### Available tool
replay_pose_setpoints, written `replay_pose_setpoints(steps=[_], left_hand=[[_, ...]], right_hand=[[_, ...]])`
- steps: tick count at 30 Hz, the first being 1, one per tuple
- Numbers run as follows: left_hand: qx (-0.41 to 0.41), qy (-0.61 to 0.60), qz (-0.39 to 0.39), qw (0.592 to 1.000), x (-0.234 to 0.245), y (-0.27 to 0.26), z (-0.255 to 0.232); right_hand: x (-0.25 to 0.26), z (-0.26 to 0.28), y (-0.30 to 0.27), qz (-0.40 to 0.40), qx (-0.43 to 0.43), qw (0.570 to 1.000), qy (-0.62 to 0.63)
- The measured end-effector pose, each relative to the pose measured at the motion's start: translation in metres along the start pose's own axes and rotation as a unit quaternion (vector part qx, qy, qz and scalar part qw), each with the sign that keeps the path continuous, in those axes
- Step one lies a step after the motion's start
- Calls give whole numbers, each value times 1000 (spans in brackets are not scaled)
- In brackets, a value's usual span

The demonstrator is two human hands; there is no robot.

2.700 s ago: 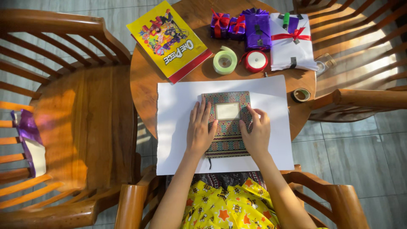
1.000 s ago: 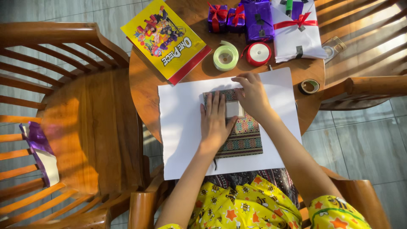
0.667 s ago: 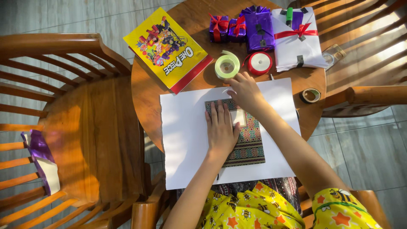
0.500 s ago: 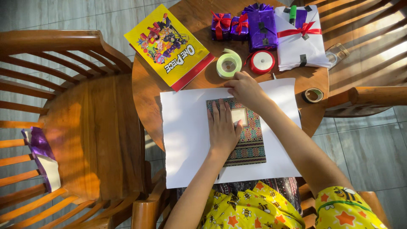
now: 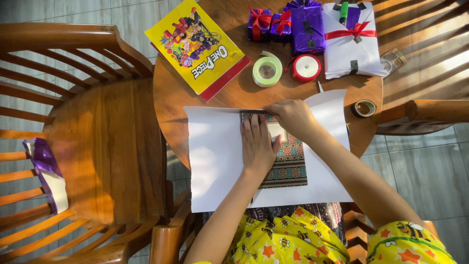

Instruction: The person ties a red ribbon on a white-wrapped gift, secures it with black tape, and places a green marker on top. Then they place a patterned book on white paper, fold the paper around it, and secure the folds with black tape.

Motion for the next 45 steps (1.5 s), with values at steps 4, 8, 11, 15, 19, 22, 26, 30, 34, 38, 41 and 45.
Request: replay_pose_setpoints(steps=[4, 8, 11, 15, 19, 22, 26, 30, 34, 38, 41, 45], left_hand=[[-8, 24, -53, 998, 10, -3, -1], [-17, -10, -49, 999, 8, -4, 0], [-26, -37, -51, 998, 6, -6, 0], [-17, -1, -26, 1000, 0, -4, 0], [-6, 47, -22, 999, 0, -1, -1], [-5, 63, -3, 998, -1, 0, -1], [-15, 75, -4, 997, -2, 2, -1], [-26, 74, -17, 997, -2, 1, -1], [-22, 71, -13, 997, -3, 2, 1], [-23, 71, -16, 997, -2, 0, 1], [-22, 66, -20, 997, -2, 0, 2], [-24, 74, -28, 997, -4, -1, 3]], right_hand=[[1, 9, -10, -49, 16, 999, 12], [-1, 14, -17, -82, 35, 996, -16], [-4, 16, -25, -94, 38, 995, -11], [-8, 20, -29, -83, 44, 995, -27], [-1, 20, -26, -35, 74, 996, -39], [26, 6, -25, -19, 84, 996, -17], [52, -16, -29, -5, 53, 998, -39], [57, -13, -44, -35, 113, 988, -100], [51, -11, -60, -61, 121, 984, -112], [47, -11, -69, -89, 124, 981, -119], [46, -11, -70, -104, 121, 981, -113], [45, -10, -70, -107, 114, 982, -105]])
Point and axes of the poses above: each hand's wrist, its own y-axis towards the middle knuckle, its own x-axis out of the back of the hand, z = x × y, the point moved 9 cm from there along y, towards the middle knuckle, and after that the axes turned 4 degrees about y, right-handed, at the moved point
